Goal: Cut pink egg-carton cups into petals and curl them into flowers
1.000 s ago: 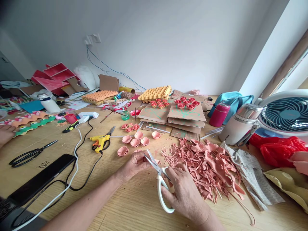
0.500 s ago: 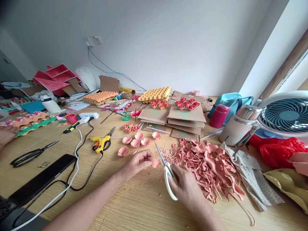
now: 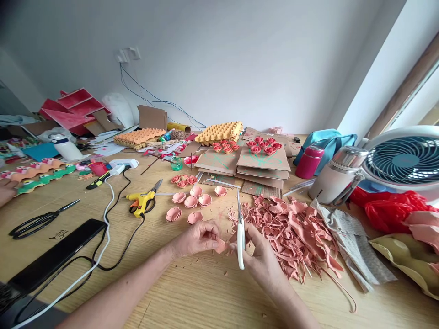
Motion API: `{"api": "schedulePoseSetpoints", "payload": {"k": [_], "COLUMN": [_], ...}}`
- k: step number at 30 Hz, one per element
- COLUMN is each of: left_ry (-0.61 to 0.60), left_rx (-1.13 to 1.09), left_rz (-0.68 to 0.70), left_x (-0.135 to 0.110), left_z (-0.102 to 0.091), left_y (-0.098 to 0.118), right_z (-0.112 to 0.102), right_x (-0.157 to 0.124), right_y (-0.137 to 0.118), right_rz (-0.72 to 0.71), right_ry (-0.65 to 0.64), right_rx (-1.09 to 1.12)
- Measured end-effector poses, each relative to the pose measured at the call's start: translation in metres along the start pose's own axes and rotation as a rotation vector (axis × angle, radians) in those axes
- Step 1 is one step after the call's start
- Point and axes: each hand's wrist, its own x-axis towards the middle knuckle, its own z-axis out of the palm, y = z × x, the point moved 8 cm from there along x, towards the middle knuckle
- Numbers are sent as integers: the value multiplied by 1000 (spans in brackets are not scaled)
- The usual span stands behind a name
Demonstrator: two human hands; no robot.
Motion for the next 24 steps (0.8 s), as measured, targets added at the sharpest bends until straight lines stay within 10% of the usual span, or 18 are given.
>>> {"api": "schedulePoseSetpoints", "payload": {"k": [24], "left_ry": [-36], "left_rx": [-699], "left_rz": [-87], "left_x": [-3], "left_z": [26], "left_y": [3], "right_z": [10], "right_x": [-4], "right_y": [21], "right_rz": [84], "right_ry": [88], "right_rx": [403]}}
